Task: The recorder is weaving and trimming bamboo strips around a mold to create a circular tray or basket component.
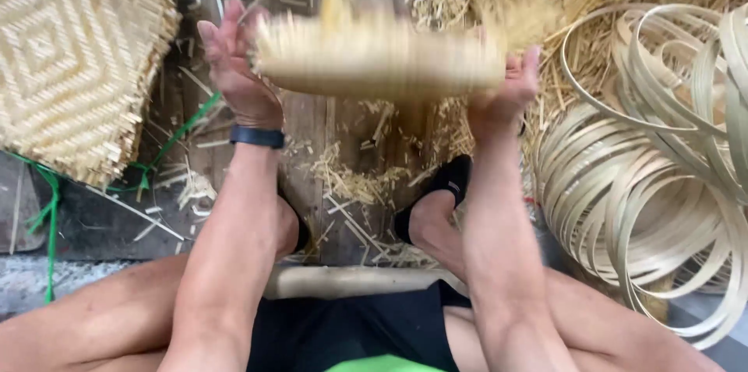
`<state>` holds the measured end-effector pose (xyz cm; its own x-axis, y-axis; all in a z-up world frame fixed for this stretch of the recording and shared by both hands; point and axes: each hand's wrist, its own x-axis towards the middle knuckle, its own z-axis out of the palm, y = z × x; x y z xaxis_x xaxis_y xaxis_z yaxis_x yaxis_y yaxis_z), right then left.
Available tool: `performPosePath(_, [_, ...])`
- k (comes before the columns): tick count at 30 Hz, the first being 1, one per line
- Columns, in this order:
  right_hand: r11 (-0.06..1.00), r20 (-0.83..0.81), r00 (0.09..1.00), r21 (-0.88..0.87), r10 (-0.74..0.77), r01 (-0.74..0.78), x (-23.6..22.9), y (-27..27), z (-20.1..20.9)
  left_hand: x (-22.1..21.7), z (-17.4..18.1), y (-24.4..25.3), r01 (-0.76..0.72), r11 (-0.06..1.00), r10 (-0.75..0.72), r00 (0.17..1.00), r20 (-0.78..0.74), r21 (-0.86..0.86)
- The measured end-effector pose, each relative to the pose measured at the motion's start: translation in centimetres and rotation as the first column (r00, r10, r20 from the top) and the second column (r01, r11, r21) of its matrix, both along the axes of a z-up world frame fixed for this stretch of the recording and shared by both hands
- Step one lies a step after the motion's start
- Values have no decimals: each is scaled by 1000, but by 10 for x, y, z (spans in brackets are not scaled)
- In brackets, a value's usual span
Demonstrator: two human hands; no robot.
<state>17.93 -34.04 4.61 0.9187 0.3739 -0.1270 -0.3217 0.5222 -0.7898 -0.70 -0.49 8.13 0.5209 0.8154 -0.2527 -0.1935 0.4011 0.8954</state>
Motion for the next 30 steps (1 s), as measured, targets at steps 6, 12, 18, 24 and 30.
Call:
performPosePath(6, [709, -401, 916, -651, -18, -271, -26, 12, 34, 0, 23, -5, 464, 809, -579, 736, -350, -361])
performPosePath(12, [615, -178, 983, -781, -44, -114, -16, -1, 3, 8, -12, -6, 454, 890, -296, 527, -797, -31])
performPosePath(18, [245, 56, 968, -969, 244, -6, 71, 14, 112, 128, -1, 12, 847, 294, -139, 496, -857, 443])
performPosePath(24, [-387, -277, 375, -884, 885, 261, 64, -36, 188, 206, -18, -11, 963, -145, -213, -254, -943, -227])
performPosePath(30, [-282, -385, 722, -922, 574, -267, 16, -104, 58, 210, 5, -23, 960, -18, -118, -278, -953, -278])
